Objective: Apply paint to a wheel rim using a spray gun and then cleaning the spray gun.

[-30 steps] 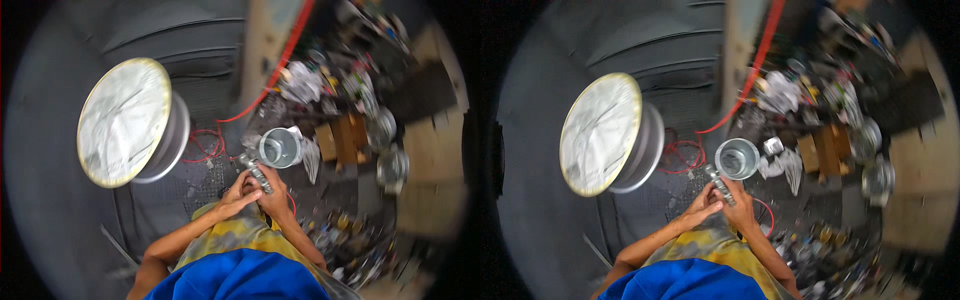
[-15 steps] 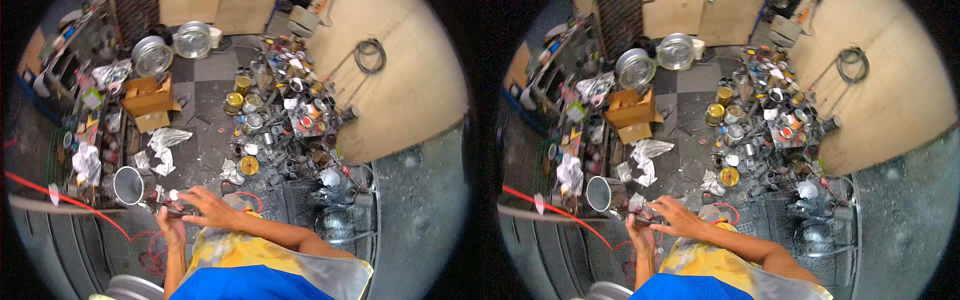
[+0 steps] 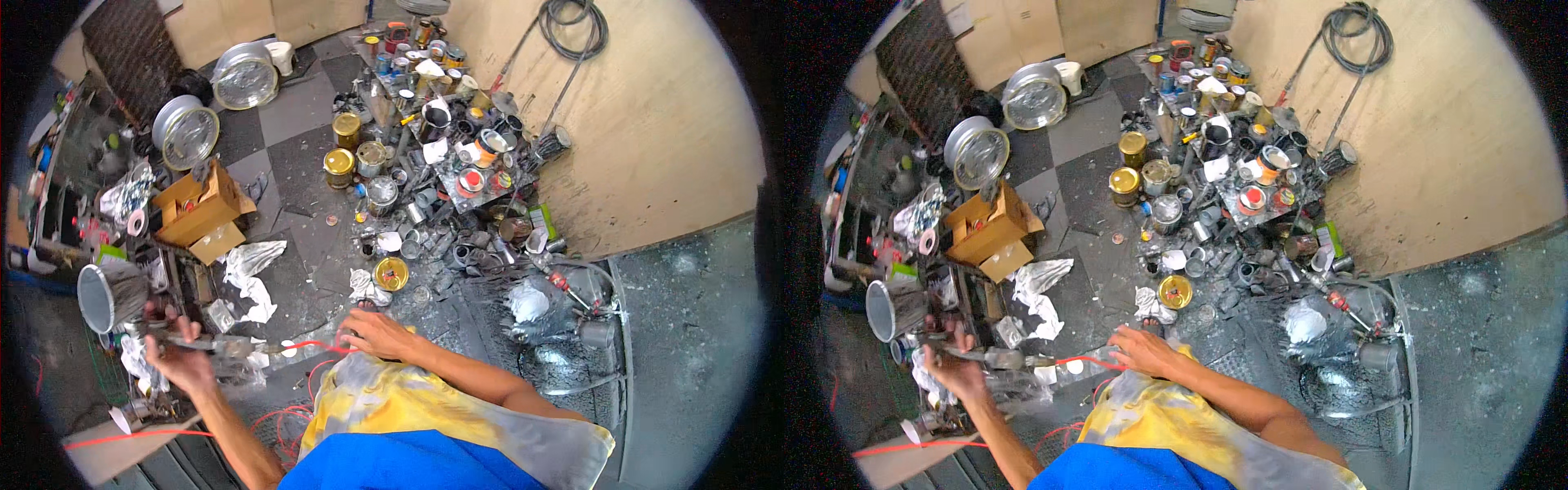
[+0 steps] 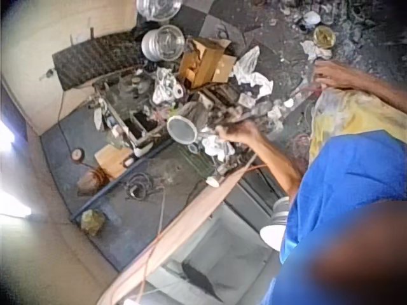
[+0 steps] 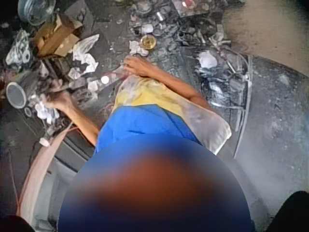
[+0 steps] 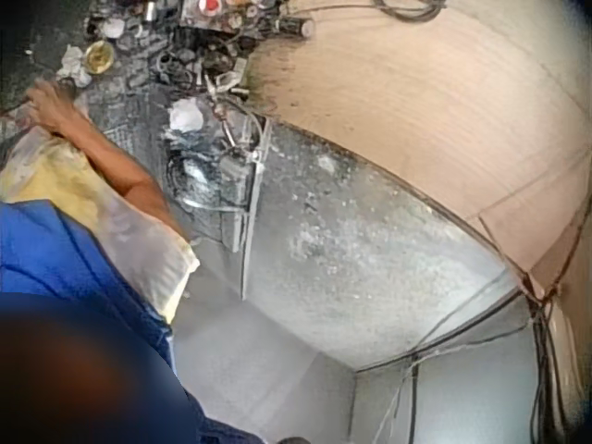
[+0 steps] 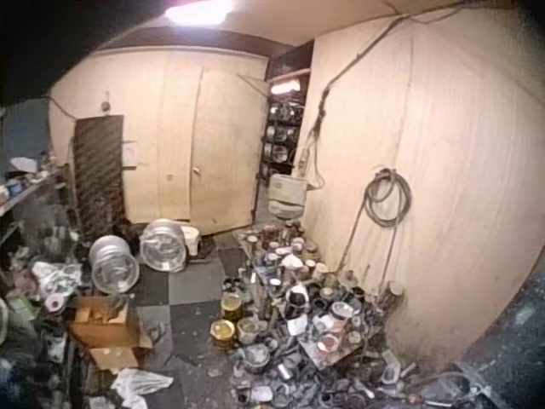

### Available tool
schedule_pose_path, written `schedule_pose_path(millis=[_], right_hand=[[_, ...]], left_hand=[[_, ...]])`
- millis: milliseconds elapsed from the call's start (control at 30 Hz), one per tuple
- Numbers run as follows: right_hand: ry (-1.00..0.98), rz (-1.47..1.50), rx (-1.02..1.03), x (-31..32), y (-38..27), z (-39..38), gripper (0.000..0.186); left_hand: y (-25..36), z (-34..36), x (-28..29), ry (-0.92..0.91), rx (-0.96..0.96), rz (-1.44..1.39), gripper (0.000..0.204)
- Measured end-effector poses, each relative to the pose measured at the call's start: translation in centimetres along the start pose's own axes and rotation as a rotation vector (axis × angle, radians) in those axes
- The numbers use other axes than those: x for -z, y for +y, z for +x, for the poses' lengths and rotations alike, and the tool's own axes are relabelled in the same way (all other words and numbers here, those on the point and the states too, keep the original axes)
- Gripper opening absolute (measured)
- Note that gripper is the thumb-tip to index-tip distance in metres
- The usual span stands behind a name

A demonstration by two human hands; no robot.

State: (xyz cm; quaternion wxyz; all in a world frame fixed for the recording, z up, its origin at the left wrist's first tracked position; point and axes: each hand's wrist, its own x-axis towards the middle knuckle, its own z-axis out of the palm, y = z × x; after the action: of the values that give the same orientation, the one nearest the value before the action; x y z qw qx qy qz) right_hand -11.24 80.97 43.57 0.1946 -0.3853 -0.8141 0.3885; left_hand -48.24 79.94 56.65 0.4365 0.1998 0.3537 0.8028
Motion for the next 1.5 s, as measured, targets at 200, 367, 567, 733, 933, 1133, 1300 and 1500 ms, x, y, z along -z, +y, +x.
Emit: schedule_pose_path(millis=[200,367,567,733,933,1133,1300,1500], right_hand=[[0.23,-0.002,-0.055,6.4,5.7,2.8,0.025],[0.29,-0.07,-0.319,7.6,9.7,0.0,0.029],[0.123,-0.028,-0.63,6.1,10.9,-3.5,0.034],[0.159,-0.009,-0.702,5.1,11.9,-2.6,0.034],[0.202,0.038,-0.898,6.3,13.8,2.5,0.031],[0.299,0.192,-0.894,6.0,15.1,7.9,0.028],[0.311,0.182,-1.075,3.6,14.4,8.6,0.028],[0.411,0.339,-1.223,0.4,12.7,4.2,0.031]], left_hand=[[3.3,8.1,-4.5,-0.008,-0.023,0.28,0.059],[0.4,12.0,-8.3,-0.202,0.135,0.331,0.062],[-6.6,17.2,-10.2,-0.213,0.313,0.436,0.051],[-13.2,20.9,-11.0,-0.477,0.535,0.462,0.056],[-21.1,26.8,-14.2,-0.701,0.729,0.53,0.069],[-26.9,33.2,-16.3,-0.799,0.973,0.668,0.088],[-32.9,36.9,-18.9,-1.055,0.984,0.857,0.09],[-38.1,37.6,-20.1,-1.15,1.125,0.861,0.077]])
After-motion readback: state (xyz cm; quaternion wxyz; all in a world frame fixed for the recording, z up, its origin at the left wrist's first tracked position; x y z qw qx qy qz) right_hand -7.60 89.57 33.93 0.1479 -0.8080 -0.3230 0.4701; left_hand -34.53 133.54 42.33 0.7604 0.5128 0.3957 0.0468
